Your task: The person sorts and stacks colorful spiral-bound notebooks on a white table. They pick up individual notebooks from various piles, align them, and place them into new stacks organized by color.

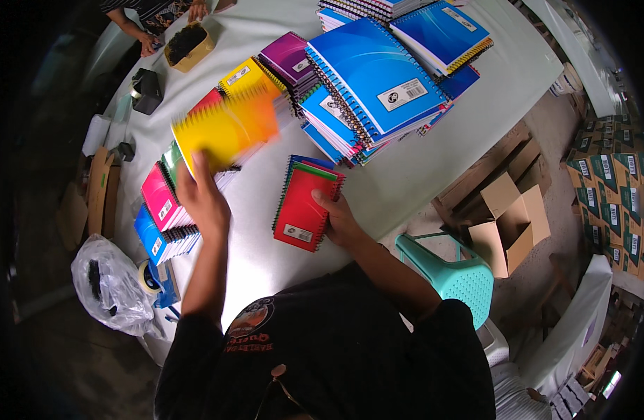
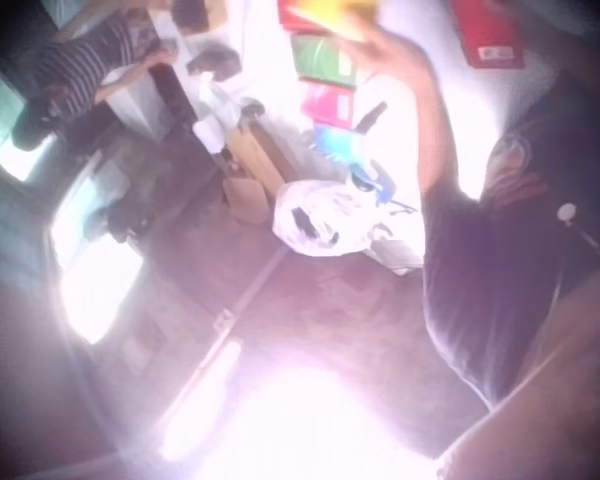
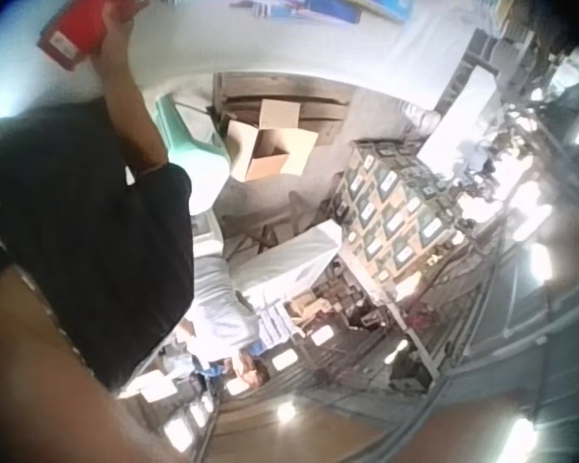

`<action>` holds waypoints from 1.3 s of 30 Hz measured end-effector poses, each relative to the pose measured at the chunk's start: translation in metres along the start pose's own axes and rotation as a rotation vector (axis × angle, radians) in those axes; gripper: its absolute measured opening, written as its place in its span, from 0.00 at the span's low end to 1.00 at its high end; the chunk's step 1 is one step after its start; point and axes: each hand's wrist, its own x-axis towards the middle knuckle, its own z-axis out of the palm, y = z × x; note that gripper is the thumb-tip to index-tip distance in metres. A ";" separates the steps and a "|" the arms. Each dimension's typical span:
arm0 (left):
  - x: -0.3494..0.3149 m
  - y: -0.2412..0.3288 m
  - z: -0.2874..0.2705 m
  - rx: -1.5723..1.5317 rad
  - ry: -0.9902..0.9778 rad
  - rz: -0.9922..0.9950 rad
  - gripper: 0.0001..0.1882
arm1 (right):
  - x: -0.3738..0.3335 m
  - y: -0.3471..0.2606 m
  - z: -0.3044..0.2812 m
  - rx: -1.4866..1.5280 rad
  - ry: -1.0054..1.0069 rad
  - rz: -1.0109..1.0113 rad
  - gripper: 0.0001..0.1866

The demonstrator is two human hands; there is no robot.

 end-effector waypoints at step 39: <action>-0.123 -0.092 -0.042 -0.273 -0.727 -0.501 0.31 | 0.000 0.013 0.001 -0.716 -0.358 -0.260 0.36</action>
